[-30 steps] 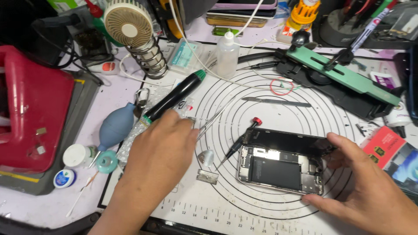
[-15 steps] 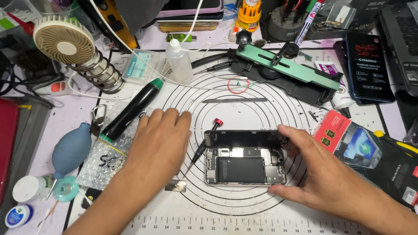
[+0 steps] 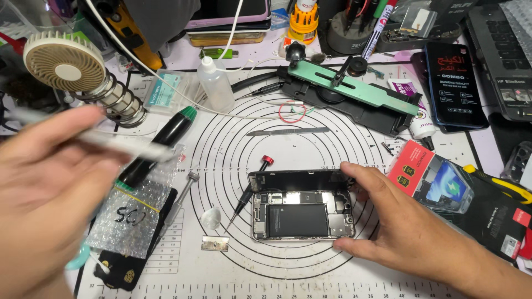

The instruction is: The person uses a metal prying tool to separate the screen from the smartphone frame. They then use a screwdriver to remove screws from the internal metal bracket and lift the screen assembly to expose the battery and logic board.

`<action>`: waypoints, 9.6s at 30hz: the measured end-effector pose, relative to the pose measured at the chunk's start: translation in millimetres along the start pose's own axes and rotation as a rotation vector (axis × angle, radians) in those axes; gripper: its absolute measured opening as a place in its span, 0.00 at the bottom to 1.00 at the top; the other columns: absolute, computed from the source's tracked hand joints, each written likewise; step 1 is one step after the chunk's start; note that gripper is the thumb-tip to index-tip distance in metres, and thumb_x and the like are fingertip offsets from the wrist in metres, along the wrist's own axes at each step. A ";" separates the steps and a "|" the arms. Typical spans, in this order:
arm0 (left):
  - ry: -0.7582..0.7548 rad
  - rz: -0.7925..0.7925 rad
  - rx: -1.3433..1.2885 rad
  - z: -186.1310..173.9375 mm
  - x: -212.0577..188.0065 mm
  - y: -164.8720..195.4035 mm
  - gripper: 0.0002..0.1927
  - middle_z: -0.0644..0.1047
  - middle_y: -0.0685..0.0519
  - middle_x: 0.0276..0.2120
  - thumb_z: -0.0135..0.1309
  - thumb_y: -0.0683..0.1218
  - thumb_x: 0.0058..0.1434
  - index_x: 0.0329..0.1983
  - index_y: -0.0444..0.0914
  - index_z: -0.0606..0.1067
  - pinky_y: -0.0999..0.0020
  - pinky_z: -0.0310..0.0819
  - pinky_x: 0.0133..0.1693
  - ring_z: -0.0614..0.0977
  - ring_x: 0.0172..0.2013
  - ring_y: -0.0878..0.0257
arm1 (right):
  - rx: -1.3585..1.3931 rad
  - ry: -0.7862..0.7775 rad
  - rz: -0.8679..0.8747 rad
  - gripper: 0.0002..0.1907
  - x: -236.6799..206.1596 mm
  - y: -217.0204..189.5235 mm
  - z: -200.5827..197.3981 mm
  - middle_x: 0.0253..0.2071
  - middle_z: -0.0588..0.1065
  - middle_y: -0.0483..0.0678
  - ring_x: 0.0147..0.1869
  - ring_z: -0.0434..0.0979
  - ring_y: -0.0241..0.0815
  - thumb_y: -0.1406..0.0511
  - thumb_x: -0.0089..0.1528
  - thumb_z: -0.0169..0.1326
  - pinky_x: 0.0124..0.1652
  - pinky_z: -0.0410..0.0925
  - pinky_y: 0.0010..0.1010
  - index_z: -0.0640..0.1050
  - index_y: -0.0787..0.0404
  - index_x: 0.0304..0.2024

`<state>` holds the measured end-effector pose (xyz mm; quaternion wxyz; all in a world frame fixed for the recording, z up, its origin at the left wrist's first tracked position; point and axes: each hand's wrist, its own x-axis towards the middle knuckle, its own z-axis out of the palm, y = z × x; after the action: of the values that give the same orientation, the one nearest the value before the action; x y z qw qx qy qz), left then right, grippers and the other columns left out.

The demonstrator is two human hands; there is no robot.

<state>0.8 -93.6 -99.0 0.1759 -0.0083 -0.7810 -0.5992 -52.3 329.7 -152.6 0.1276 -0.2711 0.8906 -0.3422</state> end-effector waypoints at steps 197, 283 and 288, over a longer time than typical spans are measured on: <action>-0.371 0.007 1.062 49.1 70.3 -5.5 0.11 0.81 0.43 0.39 0.53 0.47 0.62 0.38 0.37 0.82 0.49 0.75 0.45 0.82 0.41 0.44 | -0.013 0.002 0.061 0.62 8.3 18.8 14.5 0.60 0.73 0.55 0.60 0.74 0.47 0.51 0.44 0.76 0.55 0.72 0.36 0.58 0.61 0.73; -0.822 0.367 1.631 92.4 108.0 -10.7 0.11 0.83 0.48 0.34 0.54 0.39 0.57 0.42 0.42 0.80 0.56 0.81 0.38 0.86 0.38 0.52 | 0.052 -0.069 0.152 0.70 21.4 10.1 5.6 0.66 0.69 0.57 0.64 0.70 0.51 0.51 0.41 0.78 0.58 0.68 0.39 0.52 0.55 0.77; -0.782 0.162 1.657 96.8 108.3 9.3 0.18 0.83 0.46 0.37 0.49 0.39 0.64 0.56 0.43 0.74 0.53 0.81 0.37 0.85 0.38 0.50 | 0.055 -0.038 0.074 0.69 19.5 8.6 4.7 0.66 0.68 0.58 0.64 0.73 0.50 0.51 0.42 0.78 0.57 0.68 0.40 0.53 0.56 0.77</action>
<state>-124.3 -21.6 -80.8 -0.1095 -0.1363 -0.9616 0.2115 -69.8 321.4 -162.7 0.1646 -0.2406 0.8877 -0.3564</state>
